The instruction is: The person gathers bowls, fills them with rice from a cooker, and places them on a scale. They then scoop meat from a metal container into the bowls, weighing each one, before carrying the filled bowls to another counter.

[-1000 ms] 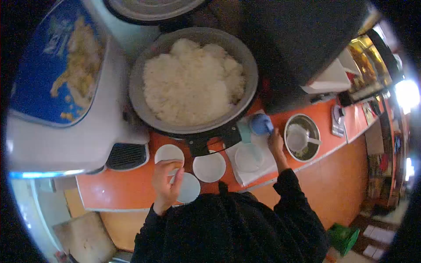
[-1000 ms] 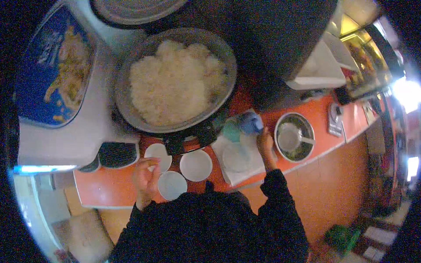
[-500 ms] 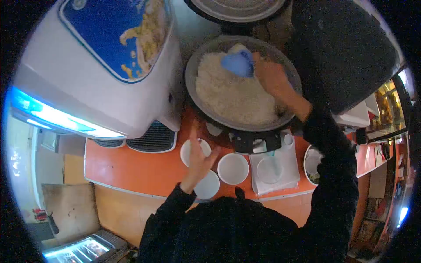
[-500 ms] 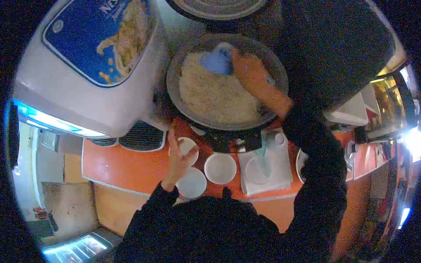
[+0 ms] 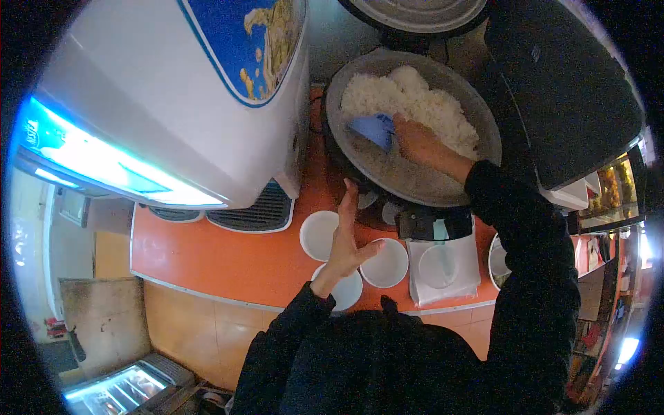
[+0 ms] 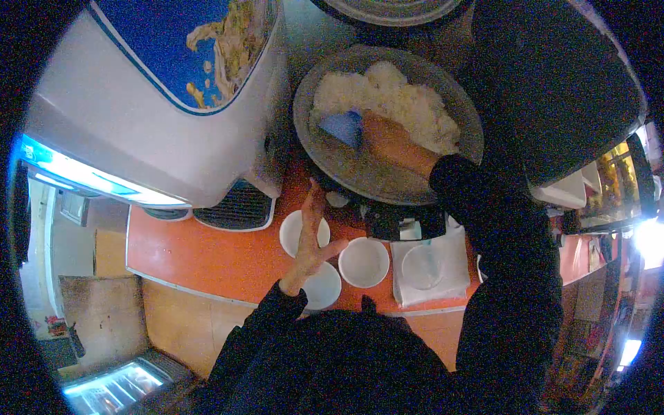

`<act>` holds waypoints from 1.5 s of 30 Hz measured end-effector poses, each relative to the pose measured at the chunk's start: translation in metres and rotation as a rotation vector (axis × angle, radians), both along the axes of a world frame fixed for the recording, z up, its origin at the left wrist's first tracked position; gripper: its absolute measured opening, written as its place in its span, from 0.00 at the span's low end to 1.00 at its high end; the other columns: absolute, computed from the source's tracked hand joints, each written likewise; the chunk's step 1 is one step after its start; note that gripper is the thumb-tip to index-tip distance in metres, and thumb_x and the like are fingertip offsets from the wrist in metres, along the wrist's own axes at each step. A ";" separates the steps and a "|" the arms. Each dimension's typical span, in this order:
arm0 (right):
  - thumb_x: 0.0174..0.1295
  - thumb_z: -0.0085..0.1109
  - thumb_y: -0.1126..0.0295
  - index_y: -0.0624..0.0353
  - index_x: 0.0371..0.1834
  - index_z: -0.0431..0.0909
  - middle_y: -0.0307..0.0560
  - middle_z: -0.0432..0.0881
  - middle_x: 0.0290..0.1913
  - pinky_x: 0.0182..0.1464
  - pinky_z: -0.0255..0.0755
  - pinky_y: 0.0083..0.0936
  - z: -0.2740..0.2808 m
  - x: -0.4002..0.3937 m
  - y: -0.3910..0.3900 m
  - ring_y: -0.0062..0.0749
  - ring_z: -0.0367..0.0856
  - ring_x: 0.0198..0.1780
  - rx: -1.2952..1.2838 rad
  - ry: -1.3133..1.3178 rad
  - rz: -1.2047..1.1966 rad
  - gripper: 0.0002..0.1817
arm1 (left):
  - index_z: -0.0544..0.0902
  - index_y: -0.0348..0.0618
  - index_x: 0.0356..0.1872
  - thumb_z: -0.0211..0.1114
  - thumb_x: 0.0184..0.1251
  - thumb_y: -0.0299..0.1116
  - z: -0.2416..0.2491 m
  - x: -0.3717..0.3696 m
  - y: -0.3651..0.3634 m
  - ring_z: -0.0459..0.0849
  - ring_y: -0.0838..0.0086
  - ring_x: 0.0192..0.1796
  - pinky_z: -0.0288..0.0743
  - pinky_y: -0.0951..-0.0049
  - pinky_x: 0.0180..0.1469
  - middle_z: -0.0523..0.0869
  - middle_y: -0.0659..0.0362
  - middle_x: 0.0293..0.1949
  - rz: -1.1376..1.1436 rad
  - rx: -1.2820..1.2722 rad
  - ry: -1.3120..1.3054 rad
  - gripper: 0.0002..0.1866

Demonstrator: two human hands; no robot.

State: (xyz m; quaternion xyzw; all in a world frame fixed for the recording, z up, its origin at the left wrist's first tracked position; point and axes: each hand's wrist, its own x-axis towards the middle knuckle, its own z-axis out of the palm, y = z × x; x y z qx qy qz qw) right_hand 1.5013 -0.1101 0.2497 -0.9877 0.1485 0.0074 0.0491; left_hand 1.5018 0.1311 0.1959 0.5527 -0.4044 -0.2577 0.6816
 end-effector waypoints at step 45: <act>0.59 0.37 0.69 0.65 0.48 0.56 0.57 0.75 0.27 0.27 0.72 0.38 -0.210 -0.057 0.183 0.44 0.78 0.32 0.004 0.112 -0.276 0.16 | 0.64 0.40 0.53 0.56 0.46 0.21 -0.205 0.044 0.105 0.74 0.69 0.42 0.73 0.72 0.39 0.73 0.54 0.43 0.413 0.367 0.015 0.27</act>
